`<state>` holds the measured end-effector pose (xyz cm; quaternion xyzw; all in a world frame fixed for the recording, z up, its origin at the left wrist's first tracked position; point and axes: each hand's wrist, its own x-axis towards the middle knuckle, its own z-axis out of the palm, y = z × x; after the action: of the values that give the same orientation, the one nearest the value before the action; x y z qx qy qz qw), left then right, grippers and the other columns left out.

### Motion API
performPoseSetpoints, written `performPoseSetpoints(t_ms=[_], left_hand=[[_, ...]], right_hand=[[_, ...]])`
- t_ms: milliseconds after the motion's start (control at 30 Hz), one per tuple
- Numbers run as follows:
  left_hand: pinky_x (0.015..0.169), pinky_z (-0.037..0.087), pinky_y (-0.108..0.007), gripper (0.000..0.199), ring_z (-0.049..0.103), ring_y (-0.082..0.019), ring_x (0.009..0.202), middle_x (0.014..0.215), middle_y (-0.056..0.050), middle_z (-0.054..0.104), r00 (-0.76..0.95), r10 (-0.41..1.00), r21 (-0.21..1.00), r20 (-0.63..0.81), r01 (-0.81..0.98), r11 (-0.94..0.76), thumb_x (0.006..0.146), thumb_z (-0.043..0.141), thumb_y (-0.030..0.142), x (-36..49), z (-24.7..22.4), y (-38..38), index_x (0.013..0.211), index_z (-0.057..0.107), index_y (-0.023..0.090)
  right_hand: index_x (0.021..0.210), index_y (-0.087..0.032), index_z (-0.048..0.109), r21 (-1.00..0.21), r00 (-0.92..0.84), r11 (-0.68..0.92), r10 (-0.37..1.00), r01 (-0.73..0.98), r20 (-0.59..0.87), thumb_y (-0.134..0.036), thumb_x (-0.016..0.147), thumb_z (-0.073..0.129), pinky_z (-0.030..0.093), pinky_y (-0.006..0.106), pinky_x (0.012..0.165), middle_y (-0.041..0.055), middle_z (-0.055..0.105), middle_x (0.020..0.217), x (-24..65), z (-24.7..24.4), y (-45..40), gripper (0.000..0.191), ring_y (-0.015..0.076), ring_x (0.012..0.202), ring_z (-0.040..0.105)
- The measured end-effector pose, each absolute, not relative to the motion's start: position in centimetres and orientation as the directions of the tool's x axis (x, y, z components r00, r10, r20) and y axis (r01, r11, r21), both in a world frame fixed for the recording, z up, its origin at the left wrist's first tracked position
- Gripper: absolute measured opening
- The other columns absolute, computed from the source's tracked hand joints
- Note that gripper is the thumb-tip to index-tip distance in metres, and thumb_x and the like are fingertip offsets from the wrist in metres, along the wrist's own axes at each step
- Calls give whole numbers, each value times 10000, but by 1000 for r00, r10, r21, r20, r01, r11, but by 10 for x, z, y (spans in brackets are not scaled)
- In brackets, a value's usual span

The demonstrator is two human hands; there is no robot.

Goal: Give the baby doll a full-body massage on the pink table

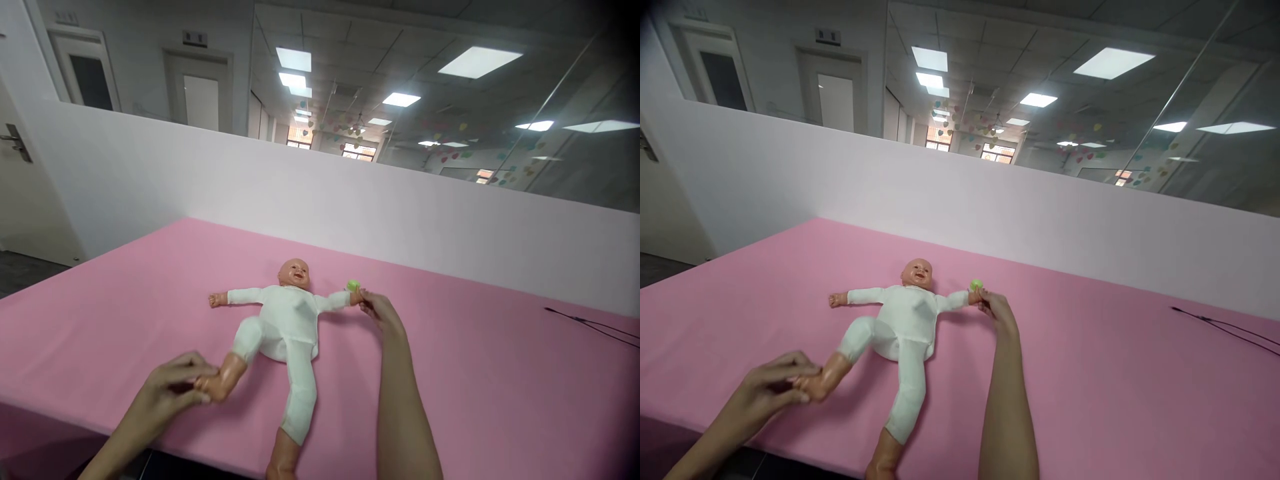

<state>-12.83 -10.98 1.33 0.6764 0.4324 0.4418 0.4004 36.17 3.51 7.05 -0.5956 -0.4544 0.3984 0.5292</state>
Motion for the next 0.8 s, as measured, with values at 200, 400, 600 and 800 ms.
performPoseSetpoints(t_ms=[200,400,600,800], left_hand=[[804,530,-333,153,659,-251,892,913,-63,753,186,939,935,288,159,-318,725,810,287,-59,46,-37,866,851,244],[926,515,-406,227,669,-306,1028,1029,-101,782,174,953,959,247,97,-267,686,798,273,-26,31,-10,896,854,206],[744,510,-314,244,612,-223,815,829,-45,652,207,958,968,199,108,-224,697,831,302,-67,41,-63,933,858,242],[677,448,-284,201,564,-195,736,784,-27,607,323,946,980,33,174,-93,694,868,360,-124,-7,-132,863,853,252]], right_hand=[[677,-165,665,-974,-13,69,998,216,68,-564,697,842,470,277,586,11,594,657,291,106,33,437,121,590,514],[528,-195,493,-898,-245,20,965,439,-98,-496,656,861,452,268,552,-34,512,509,239,90,41,492,122,538,529],[687,-163,670,-955,-17,54,999,292,51,-495,715,836,507,271,595,19,633,663,290,97,43,373,127,597,557],[620,-178,641,-967,410,-162,910,198,-68,-396,715,834,495,275,511,25,594,544,359,52,50,307,138,505,533]])
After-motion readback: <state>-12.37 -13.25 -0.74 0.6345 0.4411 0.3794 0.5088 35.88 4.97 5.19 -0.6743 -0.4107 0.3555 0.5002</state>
